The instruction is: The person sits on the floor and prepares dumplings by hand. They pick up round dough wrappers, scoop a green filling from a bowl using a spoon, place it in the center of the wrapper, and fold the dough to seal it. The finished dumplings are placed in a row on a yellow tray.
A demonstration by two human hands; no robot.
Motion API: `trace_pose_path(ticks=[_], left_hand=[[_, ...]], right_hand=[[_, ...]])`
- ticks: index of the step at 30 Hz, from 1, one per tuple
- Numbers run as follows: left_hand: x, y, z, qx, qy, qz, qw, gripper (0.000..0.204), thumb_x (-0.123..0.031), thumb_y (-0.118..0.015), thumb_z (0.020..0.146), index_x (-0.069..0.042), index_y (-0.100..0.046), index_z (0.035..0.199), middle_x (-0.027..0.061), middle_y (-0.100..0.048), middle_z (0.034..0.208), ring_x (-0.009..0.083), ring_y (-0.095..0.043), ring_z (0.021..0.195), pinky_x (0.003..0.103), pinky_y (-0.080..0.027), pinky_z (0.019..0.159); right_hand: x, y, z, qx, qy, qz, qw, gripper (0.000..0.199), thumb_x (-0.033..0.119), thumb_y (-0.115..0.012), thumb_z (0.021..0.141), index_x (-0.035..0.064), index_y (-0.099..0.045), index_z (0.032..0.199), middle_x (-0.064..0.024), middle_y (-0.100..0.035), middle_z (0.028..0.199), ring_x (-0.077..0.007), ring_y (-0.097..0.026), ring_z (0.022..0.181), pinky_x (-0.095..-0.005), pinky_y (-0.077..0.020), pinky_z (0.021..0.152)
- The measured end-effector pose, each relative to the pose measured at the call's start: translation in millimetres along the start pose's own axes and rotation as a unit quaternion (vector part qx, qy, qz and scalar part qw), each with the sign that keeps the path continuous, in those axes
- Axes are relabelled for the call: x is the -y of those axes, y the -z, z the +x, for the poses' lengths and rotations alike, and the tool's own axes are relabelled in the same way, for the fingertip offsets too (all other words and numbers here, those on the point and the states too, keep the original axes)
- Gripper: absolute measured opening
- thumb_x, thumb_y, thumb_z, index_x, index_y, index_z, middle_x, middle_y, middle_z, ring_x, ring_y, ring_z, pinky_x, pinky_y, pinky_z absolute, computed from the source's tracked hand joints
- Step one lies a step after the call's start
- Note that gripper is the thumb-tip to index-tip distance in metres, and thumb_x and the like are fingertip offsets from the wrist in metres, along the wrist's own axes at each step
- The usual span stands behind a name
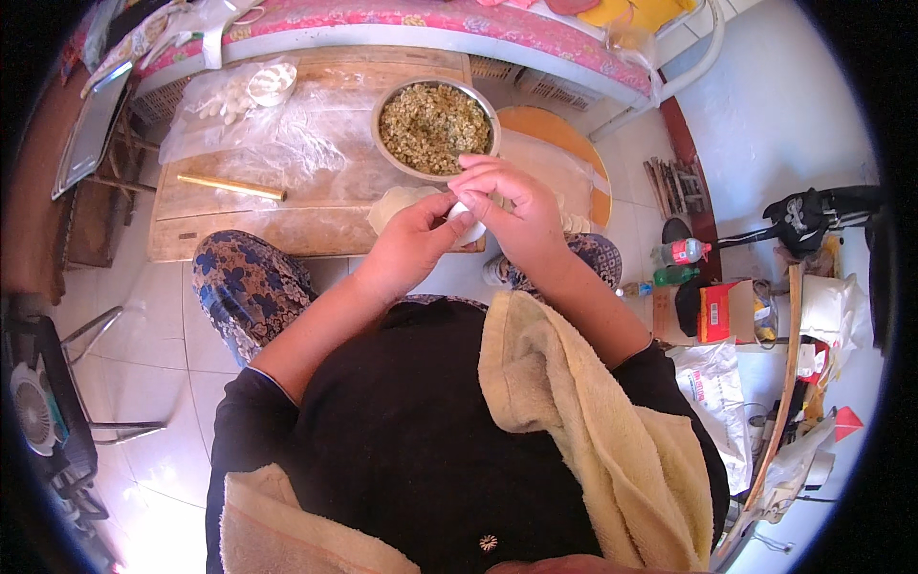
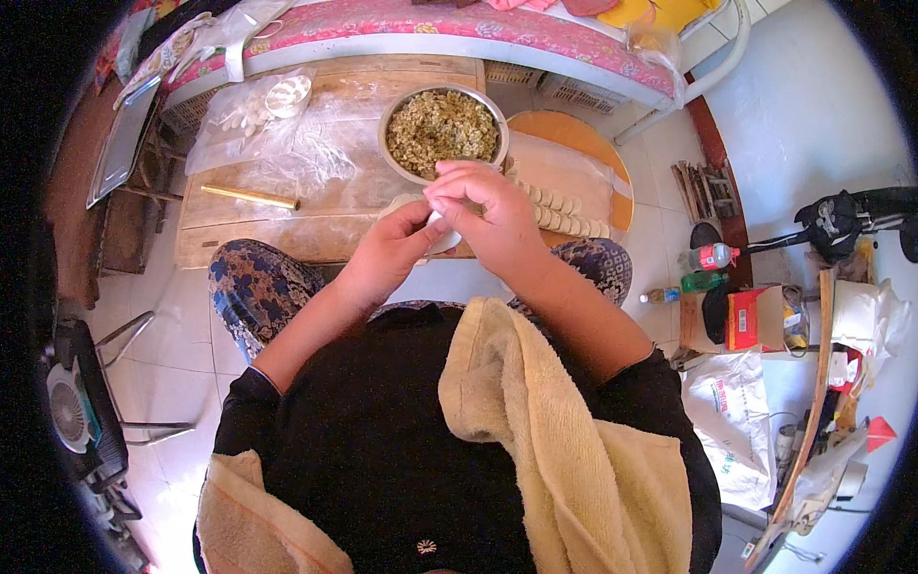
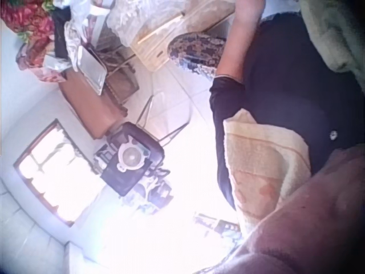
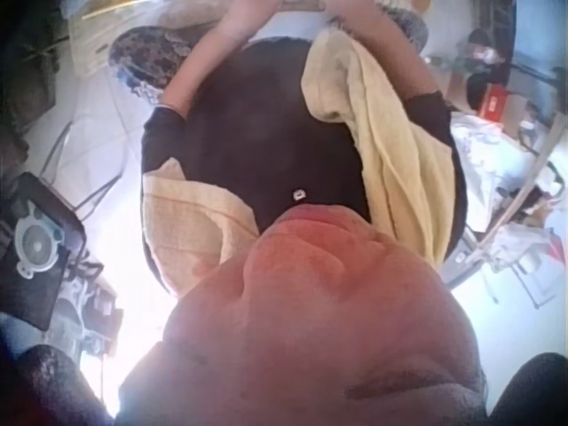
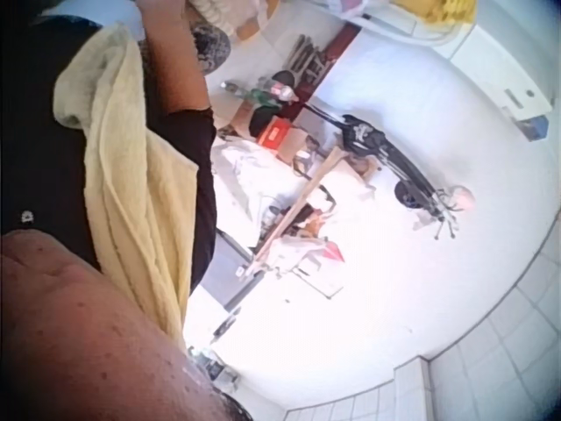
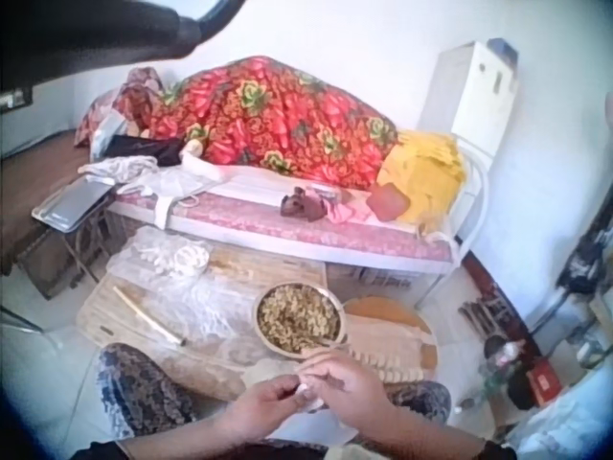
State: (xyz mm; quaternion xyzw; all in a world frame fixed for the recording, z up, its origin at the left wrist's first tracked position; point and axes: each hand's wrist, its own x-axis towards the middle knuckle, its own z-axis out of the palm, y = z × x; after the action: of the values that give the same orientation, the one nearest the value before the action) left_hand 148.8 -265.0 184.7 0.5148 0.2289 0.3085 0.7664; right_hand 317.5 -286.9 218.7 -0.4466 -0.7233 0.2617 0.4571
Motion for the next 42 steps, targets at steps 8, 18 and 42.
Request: trace_pose_path(ticks=[8, 18, 42], left_hand=[[-6.8, 0.2, 11.1, 0.009, 0.083, 0.025, 0.996, 0.035, -0.025, -0.045, 0.099, -0.001, -0.042, 0.125, 0.0123, -0.062, 0.101, 0.0192, -0.065, 0.083, 0.030, -0.053, 0.074], [-11.9, 22.9, 32.6, -0.051, 0.085, 0.235, 0.967, 0.041, -0.033, -0.036, 0.101, -0.004, -0.059, 0.118, 0.0073, -0.060, 0.081, 0.0116, -0.052, 0.051, 0.023, -0.045, 0.048], [-4.8, -5.3, 27.1, -0.020, -0.205, 0.386, 0.899, 0.017, -0.002, -0.074, 0.076, -0.003, -0.072, 0.093, 0.0021, -0.057, 0.080, 0.0109, -0.053, 0.070, 0.024, -0.042, 0.062]], right_hand=[[-15.6, -6.0, 1.4, -0.094, -0.307, 0.438, 0.840, 0.060, 0.052, -0.024, 0.100, 0.0050, -0.046, 0.130, -0.0125, -0.055, 0.126, -0.0259, -0.055, 0.113, -0.0397, -0.0426, 0.096], [-64.1, -19.3, -24.5, -0.096, -0.375, 0.744, 0.544, 0.056, 0.050, -0.028, 0.099, 0.0021, -0.051, 0.116, -0.0192, -0.059, 0.114, -0.0336, -0.058, 0.106, -0.0483, -0.0440, 0.096], [-48.8, 4.9, -40.6, -0.030, -0.294, 0.774, 0.560, 0.052, 0.044, -0.033, 0.100, -0.0015, -0.058, 0.108, -0.0156, -0.062, 0.105, -0.0272, -0.061, 0.101, -0.0446, -0.0462, 0.096]])
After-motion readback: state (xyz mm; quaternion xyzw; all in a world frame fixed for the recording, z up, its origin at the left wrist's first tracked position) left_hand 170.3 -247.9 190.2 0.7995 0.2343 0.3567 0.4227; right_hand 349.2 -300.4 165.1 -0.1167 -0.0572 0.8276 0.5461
